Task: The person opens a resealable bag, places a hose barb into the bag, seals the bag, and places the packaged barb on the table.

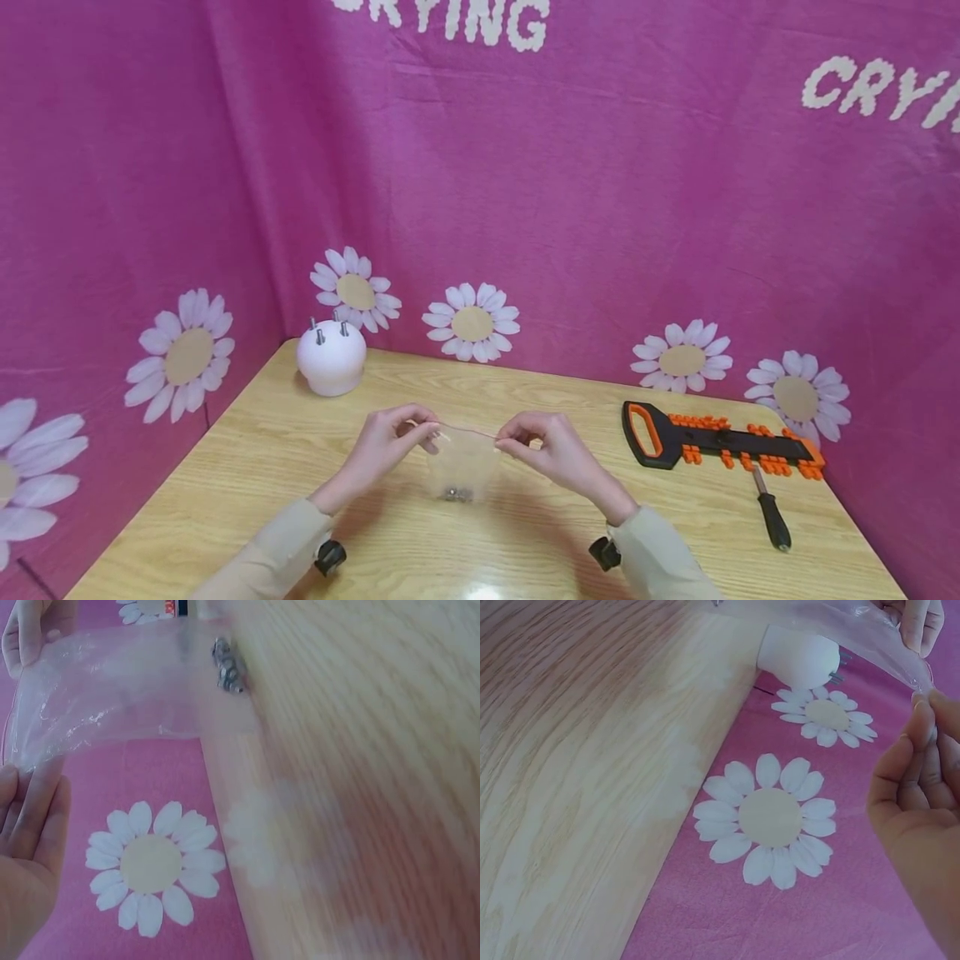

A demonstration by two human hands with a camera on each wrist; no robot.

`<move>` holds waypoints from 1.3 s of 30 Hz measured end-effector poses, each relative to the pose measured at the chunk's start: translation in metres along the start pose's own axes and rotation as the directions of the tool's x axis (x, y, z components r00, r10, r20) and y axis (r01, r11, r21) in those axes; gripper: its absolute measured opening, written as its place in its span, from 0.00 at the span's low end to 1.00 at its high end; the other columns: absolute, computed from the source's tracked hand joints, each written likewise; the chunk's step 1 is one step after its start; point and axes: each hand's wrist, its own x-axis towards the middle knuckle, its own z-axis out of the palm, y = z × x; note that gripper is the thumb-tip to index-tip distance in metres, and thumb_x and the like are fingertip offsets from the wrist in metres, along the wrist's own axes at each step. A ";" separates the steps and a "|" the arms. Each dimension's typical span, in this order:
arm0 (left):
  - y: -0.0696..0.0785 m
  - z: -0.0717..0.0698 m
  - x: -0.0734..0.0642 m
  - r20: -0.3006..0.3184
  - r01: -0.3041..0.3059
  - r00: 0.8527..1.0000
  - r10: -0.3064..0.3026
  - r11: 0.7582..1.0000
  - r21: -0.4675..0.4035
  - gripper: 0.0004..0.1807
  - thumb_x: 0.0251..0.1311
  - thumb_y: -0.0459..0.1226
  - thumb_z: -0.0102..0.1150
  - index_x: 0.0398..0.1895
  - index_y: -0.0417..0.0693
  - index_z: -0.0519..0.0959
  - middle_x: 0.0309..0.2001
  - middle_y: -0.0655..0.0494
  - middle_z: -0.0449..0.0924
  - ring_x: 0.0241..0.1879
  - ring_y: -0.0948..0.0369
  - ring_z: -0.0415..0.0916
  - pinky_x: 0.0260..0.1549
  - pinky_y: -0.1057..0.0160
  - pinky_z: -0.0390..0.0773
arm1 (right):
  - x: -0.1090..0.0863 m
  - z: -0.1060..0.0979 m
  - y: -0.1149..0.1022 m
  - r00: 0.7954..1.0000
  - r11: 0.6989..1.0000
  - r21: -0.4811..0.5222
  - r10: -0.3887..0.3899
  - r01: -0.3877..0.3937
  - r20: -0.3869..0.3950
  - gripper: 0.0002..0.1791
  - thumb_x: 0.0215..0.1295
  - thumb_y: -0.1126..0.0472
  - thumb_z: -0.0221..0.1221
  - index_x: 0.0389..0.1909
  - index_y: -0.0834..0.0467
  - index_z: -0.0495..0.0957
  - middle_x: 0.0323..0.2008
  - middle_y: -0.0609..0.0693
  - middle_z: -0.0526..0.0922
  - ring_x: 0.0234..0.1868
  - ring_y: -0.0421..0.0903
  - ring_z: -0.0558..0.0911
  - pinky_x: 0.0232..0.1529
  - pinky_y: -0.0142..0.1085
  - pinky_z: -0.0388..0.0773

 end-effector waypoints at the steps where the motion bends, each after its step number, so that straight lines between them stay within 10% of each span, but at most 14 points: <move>1: 0.000 -0.002 0.000 0.004 0.003 1.000 -0.003 1.000 -0.004 0.06 0.65 0.36 0.61 0.39 0.44 0.83 0.32 0.48 0.88 0.27 0.66 0.86 0.40 0.72 0.80 | 0.000 0.000 0.000 1.000 1.000 0.004 -0.004 0.004 0.002 0.02 0.64 0.60 0.65 0.34 0.53 0.85 0.29 0.47 0.87 0.28 0.29 0.78 0.32 0.32 0.80; 18: -0.002 -0.025 -0.007 0.073 0.160 0.985 -0.156 0.986 -0.047 0.09 0.66 0.37 0.61 0.40 0.38 0.82 0.37 0.41 0.84 0.20 0.62 0.84 0.23 0.64 0.80 | 0.009 0.018 -0.002 0.973 0.947 0.248 0.167 -0.202 0.157 0.10 0.68 0.58 0.61 0.40 0.61 0.85 0.33 0.64 0.86 0.30 0.41 0.84 0.33 0.35 0.82; 39: -0.052 -0.032 0.037 0.095 0.187 0.973 -0.211 0.959 0.215 0.05 0.63 0.32 0.62 0.36 0.37 0.84 0.35 0.44 0.85 0.25 0.53 0.83 0.29 0.67 0.80 | 0.056 0.054 0.046 0.948 0.947 -0.023 0.319 -0.319 -0.020 0.04 0.63 0.62 0.64 0.34 0.58 0.85 0.32 0.52 0.88 0.30 0.40 0.82 0.36 0.28 0.78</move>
